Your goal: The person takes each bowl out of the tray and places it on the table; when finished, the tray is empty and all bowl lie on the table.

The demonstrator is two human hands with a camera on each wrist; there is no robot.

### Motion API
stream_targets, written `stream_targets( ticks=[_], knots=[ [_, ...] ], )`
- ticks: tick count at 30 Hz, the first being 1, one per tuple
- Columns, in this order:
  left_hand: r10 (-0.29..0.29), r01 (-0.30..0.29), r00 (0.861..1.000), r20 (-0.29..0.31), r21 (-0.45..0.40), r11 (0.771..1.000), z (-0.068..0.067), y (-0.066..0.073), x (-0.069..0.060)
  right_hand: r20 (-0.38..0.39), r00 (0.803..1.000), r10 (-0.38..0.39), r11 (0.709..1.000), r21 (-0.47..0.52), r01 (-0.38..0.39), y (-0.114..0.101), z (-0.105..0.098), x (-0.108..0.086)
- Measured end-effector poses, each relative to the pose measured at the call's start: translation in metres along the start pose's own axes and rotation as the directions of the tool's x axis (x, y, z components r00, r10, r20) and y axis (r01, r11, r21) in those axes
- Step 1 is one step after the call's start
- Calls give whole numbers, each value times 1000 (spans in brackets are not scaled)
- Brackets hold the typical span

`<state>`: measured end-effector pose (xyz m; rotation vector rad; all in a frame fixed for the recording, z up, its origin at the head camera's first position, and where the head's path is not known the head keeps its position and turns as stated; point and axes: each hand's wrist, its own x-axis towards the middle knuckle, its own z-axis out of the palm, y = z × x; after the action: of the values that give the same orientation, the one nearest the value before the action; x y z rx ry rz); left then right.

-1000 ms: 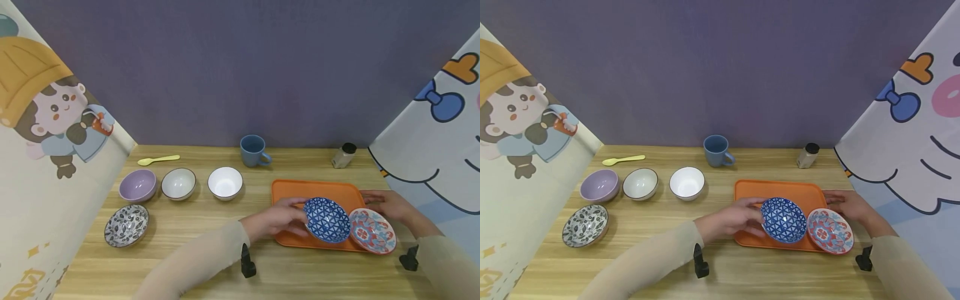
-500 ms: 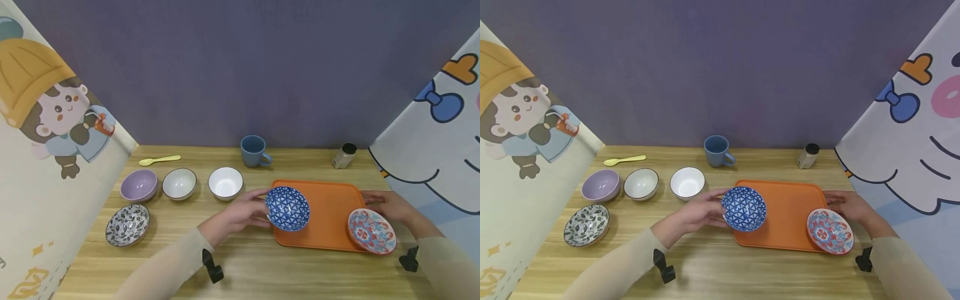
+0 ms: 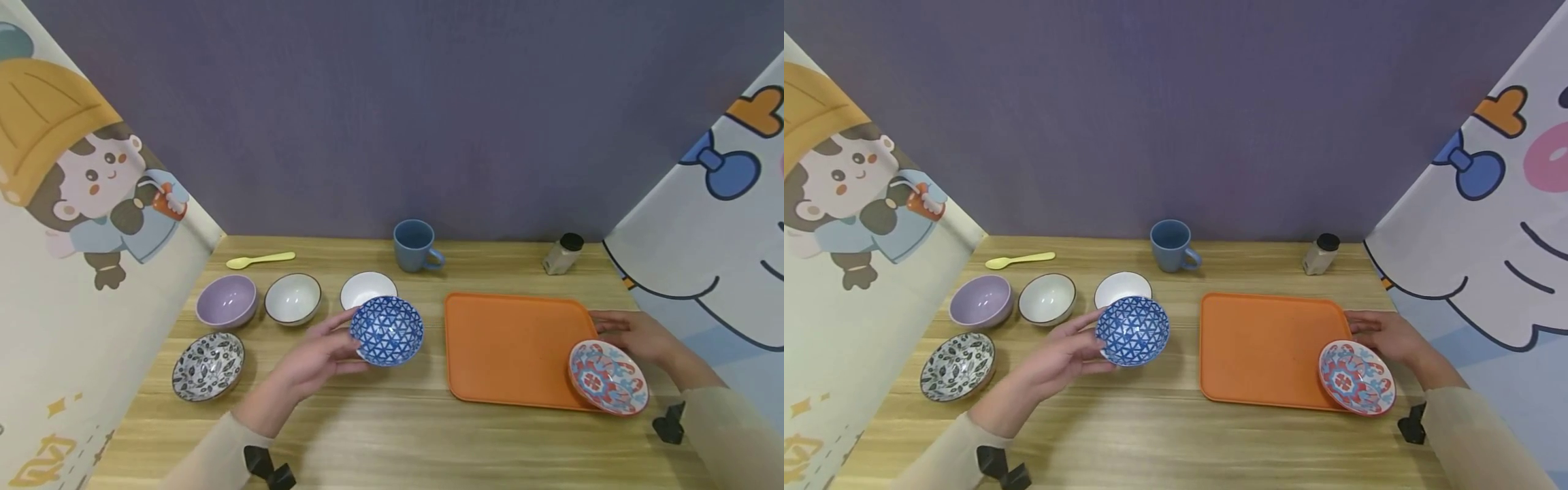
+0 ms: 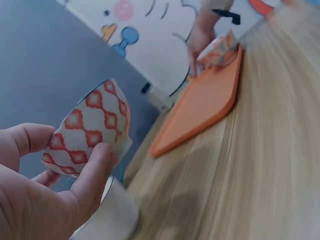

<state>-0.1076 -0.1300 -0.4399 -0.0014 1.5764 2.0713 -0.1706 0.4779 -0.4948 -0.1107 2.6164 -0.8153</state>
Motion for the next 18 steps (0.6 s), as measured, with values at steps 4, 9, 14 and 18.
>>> stream_targets(
  ticks=[4,9,14,18],
  knots=[
    [20,-22,998,-54,-29,999,-22,-4,-18,2,1000,8,1000,1,-8,-2,-1,-1],
    [36,-52,981,-193,-77,996,-45,-21,-37,0,1000,0,1000,-5,0,-5,-2,-2],
    [42,-75,942,-332,-87,993,-60,-34,-56,-4,1000,-17,1000,3,17,-6,-1,-3],
    [61,-83,914,-401,-37,996,-69,-41,-68,-3,1000,-16,1000,-6,16,-5,0,-2]
  ],
)
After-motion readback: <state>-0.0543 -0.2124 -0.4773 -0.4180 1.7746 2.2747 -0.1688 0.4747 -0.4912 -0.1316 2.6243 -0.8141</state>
